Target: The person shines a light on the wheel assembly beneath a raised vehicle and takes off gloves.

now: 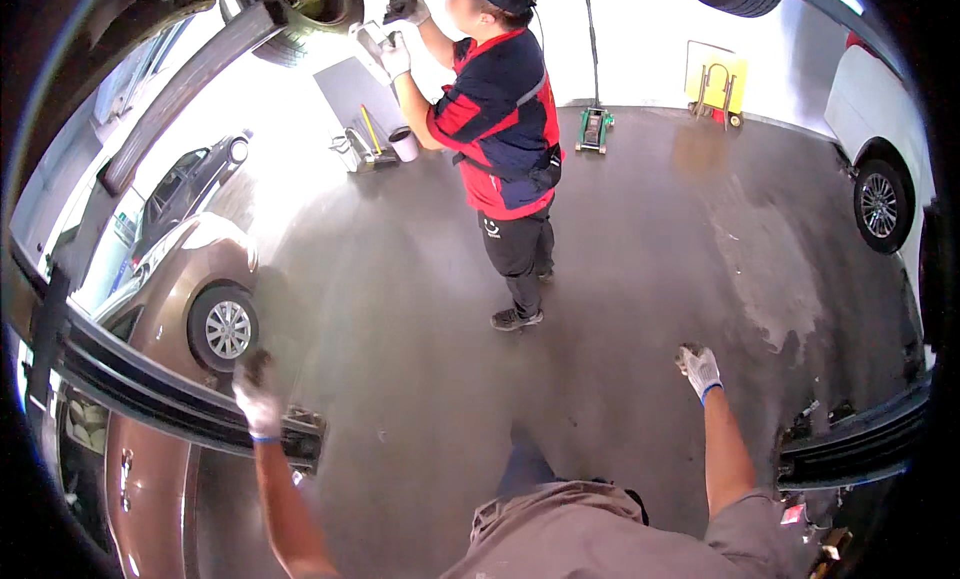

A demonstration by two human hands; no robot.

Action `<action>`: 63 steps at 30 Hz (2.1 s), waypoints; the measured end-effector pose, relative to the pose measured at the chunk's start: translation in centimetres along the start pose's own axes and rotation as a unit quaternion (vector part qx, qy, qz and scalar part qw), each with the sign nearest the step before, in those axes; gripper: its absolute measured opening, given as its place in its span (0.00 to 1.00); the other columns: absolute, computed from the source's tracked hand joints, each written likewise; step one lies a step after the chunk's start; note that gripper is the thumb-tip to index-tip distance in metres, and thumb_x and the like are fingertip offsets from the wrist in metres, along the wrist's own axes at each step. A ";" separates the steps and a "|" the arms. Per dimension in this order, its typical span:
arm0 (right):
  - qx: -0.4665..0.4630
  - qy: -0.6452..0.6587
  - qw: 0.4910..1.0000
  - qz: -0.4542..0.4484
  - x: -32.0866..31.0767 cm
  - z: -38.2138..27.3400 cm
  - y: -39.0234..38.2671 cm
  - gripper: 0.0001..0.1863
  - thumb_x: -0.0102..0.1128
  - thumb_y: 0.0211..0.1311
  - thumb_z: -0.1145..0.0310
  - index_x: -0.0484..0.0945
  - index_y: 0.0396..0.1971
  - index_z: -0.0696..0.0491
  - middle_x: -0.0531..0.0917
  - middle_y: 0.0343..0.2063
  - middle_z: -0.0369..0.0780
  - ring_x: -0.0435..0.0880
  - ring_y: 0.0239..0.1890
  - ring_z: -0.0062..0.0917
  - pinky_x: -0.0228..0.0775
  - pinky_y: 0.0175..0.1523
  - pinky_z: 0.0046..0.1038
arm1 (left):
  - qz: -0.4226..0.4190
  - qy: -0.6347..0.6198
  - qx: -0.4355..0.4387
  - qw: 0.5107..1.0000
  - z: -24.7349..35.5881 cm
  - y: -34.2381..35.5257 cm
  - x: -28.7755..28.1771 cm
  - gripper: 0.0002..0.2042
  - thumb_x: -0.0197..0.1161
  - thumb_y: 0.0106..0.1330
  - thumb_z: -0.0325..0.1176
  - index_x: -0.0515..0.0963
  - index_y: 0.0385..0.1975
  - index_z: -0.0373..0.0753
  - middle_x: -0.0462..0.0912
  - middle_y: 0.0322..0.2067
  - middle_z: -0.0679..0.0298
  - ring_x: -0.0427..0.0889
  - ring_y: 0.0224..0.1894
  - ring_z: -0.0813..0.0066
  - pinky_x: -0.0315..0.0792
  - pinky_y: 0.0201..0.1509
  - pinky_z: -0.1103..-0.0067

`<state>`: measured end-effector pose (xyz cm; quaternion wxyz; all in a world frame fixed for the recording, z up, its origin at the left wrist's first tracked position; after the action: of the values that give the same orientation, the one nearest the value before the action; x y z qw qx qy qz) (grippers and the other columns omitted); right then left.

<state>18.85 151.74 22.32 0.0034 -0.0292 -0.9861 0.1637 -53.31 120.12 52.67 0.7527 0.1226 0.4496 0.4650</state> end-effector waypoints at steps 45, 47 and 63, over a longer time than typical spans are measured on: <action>-0.768 -0.299 0.214 -0.524 43.2 -56.0 -9.1 0.09 0.59 0.42 0.61 0.79 0.18 0.52 0.80 0.20 0.41 0.81 0.24 0.35 0.70 0.27 0.39 | -0.070 -0.030 0.032 0.997 24.3 59.8 5.1 0.22 0.47 0.72 0.42 0.73 0.57 0.34 0.76 0.52 0.62 0.72 0.53 0.73 0.65 0.59 0.77; -0.764 -0.300 0.213 -0.530 43.2 -56.0 -9.0 0.09 0.59 0.42 0.61 0.80 0.18 0.52 0.80 0.20 0.42 0.81 0.24 0.35 0.71 0.27 0.39 | -0.072 -0.030 0.032 0.996 24.6 59.7 5.3 0.22 0.47 0.72 0.42 0.73 0.57 0.34 0.76 0.52 0.62 0.72 0.53 0.73 0.65 0.59 0.77; -0.727 -0.301 0.192 -0.586 46.0 -55.7 -8.9 0.11 0.58 0.44 0.60 0.82 0.20 0.53 0.82 0.22 0.44 0.83 0.27 0.38 0.73 0.31 0.40 | -0.073 -0.025 0.018 0.997 23.4 60.2 6.0 0.21 0.47 0.72 0.40 0.73 0.58 0.35 0.77 0.51 0.62 0.73 0.52 0.72 0.66 0.59 0.77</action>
<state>-26.69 164.01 77.75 -0.2216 0.6192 -0.3269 -0.6787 -69.32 162.86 98.85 0.7937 0.1143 0.4463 0.3972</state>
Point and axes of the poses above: each hand's wrist, its own y-axis towards the middle knuckle, its own x-axis out of the palm, z = x × y, the point moved 3 cm from there along y, towards the middle knuckle
